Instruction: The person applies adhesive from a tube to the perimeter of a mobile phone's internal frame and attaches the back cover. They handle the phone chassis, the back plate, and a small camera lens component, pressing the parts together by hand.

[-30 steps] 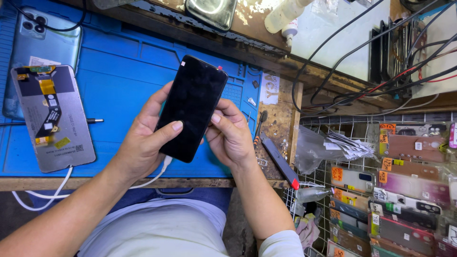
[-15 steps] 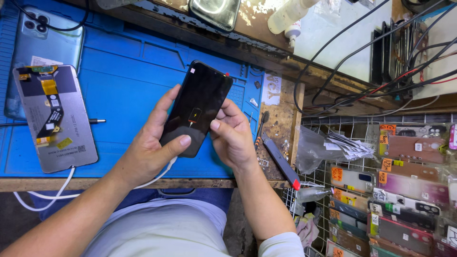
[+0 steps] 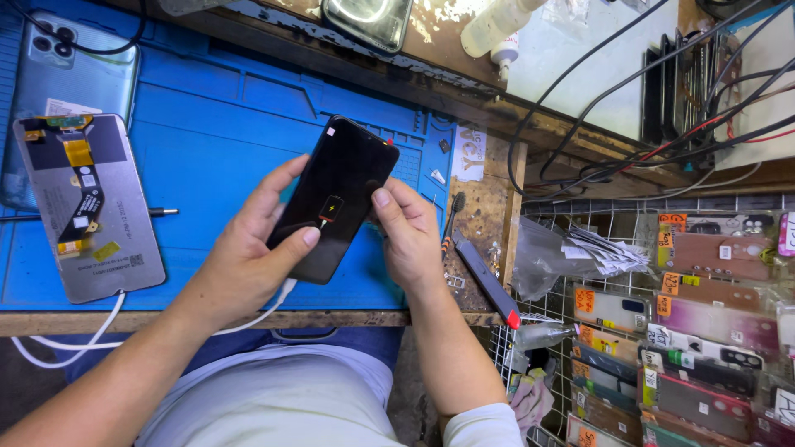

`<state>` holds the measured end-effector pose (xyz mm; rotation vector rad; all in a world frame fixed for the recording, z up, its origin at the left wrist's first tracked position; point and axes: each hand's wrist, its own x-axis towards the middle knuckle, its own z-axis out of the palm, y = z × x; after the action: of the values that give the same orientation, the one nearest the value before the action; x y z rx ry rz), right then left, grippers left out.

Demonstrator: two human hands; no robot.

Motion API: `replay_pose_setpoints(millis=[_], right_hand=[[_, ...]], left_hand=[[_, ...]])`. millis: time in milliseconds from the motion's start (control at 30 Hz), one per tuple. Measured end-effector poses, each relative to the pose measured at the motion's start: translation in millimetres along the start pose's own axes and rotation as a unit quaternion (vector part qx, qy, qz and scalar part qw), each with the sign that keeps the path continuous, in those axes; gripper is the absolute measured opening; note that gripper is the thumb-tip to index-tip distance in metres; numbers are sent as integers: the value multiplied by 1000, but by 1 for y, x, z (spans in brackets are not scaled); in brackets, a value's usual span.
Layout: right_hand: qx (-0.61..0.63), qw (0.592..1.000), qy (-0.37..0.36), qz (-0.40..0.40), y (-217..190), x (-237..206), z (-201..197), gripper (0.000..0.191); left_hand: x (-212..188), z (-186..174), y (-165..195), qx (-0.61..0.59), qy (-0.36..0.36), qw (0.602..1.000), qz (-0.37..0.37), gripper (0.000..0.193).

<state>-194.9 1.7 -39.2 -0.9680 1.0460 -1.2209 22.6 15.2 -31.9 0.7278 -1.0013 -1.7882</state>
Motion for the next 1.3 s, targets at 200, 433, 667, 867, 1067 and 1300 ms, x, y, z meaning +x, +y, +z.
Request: replay_pose_setpoints(millis=[200, 433, 667, 867, 1067, 1300], right_hand=[[-382, 908, 101, -141, -34, 5, -29, 20], [-614, 770, 70, -160, -42, -7, -26, 27], [-644, 737, 62, -194, -34, -1, -20, 26], [-517, 834, 83, -174, -34, -6, -22, 13], [-464, 857, 32, -221, -35, -8, -11, 12], [-500, 837, -32, -219, -42, -3, 4, 14]], left_hand=[[1, -5, 33, 116, 60, 991, 33, 70], [3, -16, 80, 681, 59, 725, 88, 63], [13, -18, 74, 809, -52, 500, 305, 36], [11, -23, 59, 816, -95, 471, 321, 42], [5, -27, 60, 833, -147, 471, 251, 55], [0, -30, 58, 793, -152, 557, 193, 58]])
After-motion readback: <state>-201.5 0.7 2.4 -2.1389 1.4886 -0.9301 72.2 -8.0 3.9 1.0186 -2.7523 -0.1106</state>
